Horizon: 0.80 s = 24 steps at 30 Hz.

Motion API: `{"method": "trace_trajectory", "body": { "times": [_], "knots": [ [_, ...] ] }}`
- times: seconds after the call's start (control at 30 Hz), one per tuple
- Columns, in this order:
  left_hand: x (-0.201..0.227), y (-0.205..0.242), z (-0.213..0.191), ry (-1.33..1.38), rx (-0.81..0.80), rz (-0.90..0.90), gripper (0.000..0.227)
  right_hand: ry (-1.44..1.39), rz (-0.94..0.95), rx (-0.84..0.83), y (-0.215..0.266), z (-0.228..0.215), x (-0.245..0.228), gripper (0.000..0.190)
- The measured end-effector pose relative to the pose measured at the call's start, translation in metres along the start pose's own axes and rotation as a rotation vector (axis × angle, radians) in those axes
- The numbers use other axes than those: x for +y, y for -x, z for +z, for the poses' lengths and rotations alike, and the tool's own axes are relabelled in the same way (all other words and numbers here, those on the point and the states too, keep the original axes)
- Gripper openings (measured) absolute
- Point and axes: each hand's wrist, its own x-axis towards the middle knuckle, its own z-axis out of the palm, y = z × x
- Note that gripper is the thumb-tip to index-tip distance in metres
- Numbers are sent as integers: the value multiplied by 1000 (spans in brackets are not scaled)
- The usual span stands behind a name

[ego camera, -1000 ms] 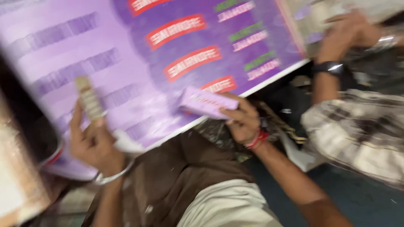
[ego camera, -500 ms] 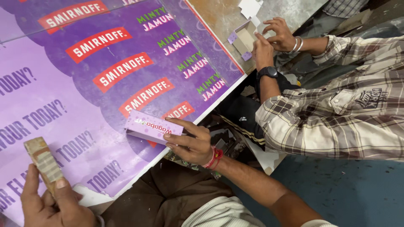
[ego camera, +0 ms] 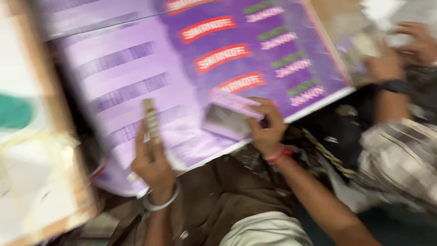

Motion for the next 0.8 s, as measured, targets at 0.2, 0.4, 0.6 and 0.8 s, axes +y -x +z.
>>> {"method": "trace_trajectory", "body": {
  "times": [0.2, 0.4, 0.6, 0.8],
  "knots": [
    [10, 0, -6, -62, 57, -19, 45, -102, 427, -821, -8, -9, -13, 22],
    [19, -2, -4, -167, 52, 39, 42, -264, 357, -1504, -33, -4, -33, 28],
    [23, -3, -1, -192, 73, 55, 41, -793, 473, -352, -75, 26, -39, 44],
    [25, -4, 0, -219, 90, 30, 42, -362, 199, -256, -54, 21, -8, 27]
  ]
}}
